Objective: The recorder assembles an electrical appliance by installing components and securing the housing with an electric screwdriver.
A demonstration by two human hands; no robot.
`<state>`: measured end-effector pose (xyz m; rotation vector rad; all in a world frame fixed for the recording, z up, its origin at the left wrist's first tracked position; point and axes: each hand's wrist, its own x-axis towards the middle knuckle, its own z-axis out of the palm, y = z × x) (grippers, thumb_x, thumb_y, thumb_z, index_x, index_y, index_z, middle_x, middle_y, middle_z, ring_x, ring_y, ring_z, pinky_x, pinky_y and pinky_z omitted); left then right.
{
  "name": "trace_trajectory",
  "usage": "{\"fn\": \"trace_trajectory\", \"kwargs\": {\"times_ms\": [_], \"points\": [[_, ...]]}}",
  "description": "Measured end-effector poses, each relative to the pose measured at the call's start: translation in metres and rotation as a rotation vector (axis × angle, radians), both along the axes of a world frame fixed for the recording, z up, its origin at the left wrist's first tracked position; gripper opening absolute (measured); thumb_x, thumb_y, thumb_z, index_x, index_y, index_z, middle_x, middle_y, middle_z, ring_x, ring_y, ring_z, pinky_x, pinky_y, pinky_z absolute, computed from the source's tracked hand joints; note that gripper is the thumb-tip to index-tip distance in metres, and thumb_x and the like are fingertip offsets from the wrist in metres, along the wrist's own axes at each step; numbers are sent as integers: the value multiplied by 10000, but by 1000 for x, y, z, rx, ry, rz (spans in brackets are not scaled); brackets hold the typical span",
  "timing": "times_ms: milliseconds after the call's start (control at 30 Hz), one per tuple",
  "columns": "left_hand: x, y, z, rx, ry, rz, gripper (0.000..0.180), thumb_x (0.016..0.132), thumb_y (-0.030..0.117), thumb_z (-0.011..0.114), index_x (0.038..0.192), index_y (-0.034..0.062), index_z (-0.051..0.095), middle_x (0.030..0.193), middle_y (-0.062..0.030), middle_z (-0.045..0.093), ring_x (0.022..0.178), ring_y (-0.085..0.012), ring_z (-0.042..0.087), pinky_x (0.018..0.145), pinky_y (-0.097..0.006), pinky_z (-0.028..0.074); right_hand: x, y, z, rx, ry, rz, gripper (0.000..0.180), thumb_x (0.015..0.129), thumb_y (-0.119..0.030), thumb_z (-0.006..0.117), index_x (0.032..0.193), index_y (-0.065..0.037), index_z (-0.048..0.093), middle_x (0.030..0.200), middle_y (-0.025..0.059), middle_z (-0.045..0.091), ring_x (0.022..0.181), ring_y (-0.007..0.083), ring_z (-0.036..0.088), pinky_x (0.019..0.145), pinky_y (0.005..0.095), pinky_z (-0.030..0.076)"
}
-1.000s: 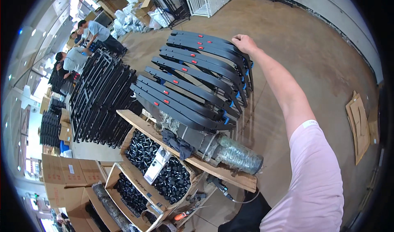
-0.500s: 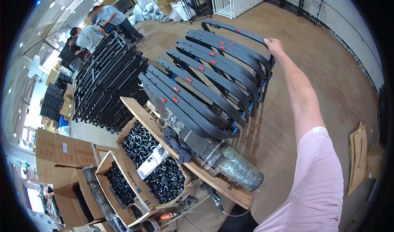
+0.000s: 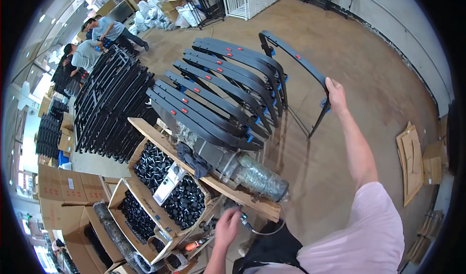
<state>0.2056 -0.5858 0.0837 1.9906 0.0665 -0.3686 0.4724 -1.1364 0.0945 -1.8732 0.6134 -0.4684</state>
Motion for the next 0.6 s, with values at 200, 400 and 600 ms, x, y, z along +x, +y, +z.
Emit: {"fn": "trace_trajectory", "kwargs": {"times_ms": [200,400,600], "points": [[121,-258,-3,-450,17,-327,414,1085,348,610,1336,19,638,1067,-73,712,958,-115,639,843,-314,528,-162,75,4,391,-126,-104,401,1067,-410,600,850,-73,604,764,-15,540,671,122,496,606,320,451],[103,-373,22,-931,522,82,314,1083,384,613,1082,70,597,840,-60,633,696,-162,614,616,-333,534,-282,100,-21,438,-118,-95,439,1077,-359,603,1307,13,636,1161,95,707,1099,192,640,988,359,499],[43,-353,42,-837,531,-71,314,1079,371,620,955,117,482,653,4,500,468,-121,474,420,-316,422,-428,58,-236,1393,268,-441,856,1015,-673,506,1517,17,437,1418,193,604,1262,321,613,1054,484,499]]}}
